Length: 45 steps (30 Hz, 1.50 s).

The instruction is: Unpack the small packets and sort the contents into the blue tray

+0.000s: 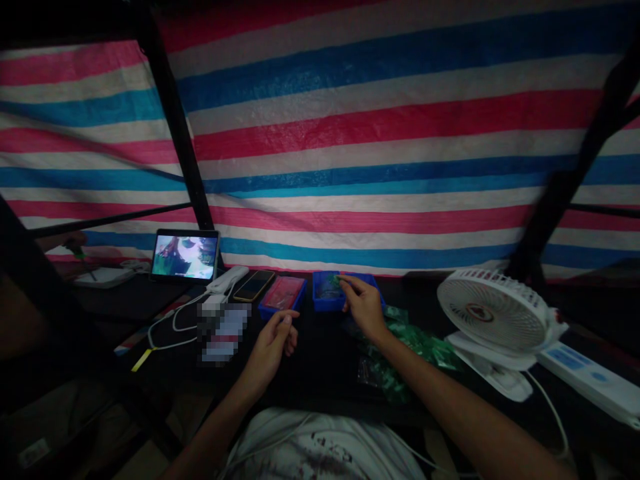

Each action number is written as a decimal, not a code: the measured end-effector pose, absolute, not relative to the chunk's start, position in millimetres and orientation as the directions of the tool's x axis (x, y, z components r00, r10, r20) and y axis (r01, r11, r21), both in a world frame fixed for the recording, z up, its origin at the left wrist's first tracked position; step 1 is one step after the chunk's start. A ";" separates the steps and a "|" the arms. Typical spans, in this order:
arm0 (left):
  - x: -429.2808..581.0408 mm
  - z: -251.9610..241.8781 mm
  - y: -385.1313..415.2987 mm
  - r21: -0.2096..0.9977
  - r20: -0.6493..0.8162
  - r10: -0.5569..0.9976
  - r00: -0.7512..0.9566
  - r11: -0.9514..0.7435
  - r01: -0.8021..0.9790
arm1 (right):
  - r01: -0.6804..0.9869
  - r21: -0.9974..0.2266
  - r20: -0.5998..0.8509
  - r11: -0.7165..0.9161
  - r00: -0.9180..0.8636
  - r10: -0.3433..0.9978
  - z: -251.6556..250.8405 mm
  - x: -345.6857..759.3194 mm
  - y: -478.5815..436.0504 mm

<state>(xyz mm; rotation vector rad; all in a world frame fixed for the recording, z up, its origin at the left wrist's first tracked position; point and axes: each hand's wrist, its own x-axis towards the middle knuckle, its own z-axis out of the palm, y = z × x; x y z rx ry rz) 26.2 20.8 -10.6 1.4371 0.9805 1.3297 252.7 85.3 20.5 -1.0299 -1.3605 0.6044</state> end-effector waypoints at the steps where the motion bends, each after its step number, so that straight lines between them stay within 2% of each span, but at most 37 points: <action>1: 26.4 -10.2 20.5 0.964 0.266 0.959 0.101 -0.264 -0.031 | 0.186 -0.866 0.494 0.465 0.163 0.854 20.6 253.1 85.5; 4: 26.8 -8.8 20.1 0.965 0.263 0.960 0.099 -0.261 -0.035 | 0.170 -0.871 0.486 0.461 0.157 0.860 21.2 253.7 85.8; 8: 26.7 -8.9 20.6 0.963 0.268 0.958 0.100 -0.265 -0.036 | 0.289 -0.838 0.512 0.463 0.121 0.851 20.7 254.1 84.6; 12: 26.6 -11.2 21.8 0.964 0.265 0.959 0.106 -0.262 -0.040 | 0.488 -0.717 0.598 0.498 0.063 0.799 18.3 253.5 83.2; 18: 26.4 -10.6 21.6 0.963 0.268 0.959 0.095 -0.267 -0.018 | 0.703 -0.551 0.543 0.449 -0.107 0.833 19.0 252.4 82.7; 26: 26.4 -11.4 22.8 0.962 0.275 0.956 0.107 -0.273 -0.031 | 0.863 -0.325 0.558 0.388 -0.157 0.815 17.3 249.4 78.7; 32: 26.6 -11.3 22.1 0.964 0.265 0.956 0.125 -0.264 -0.024 | 0.899 -0.208 0.549 0.386 -0.220 0.806 16.1 244.8 73.5; 39: 26.6 -11.4 22.1 0.963 0.270 0.956 0.116 -0.268 -0.033 | 0.903 -0.187 0.540 0.388 -0.235 0.808 13.3 244.8 74.4; 45: 26.8 -10.6 21.1 0.964 0.266 0.956 0.123 -0.266 -0.020 | 0.887 -0.233 0.562 0.398 -0.211 0.800 13.9 248.9 76.3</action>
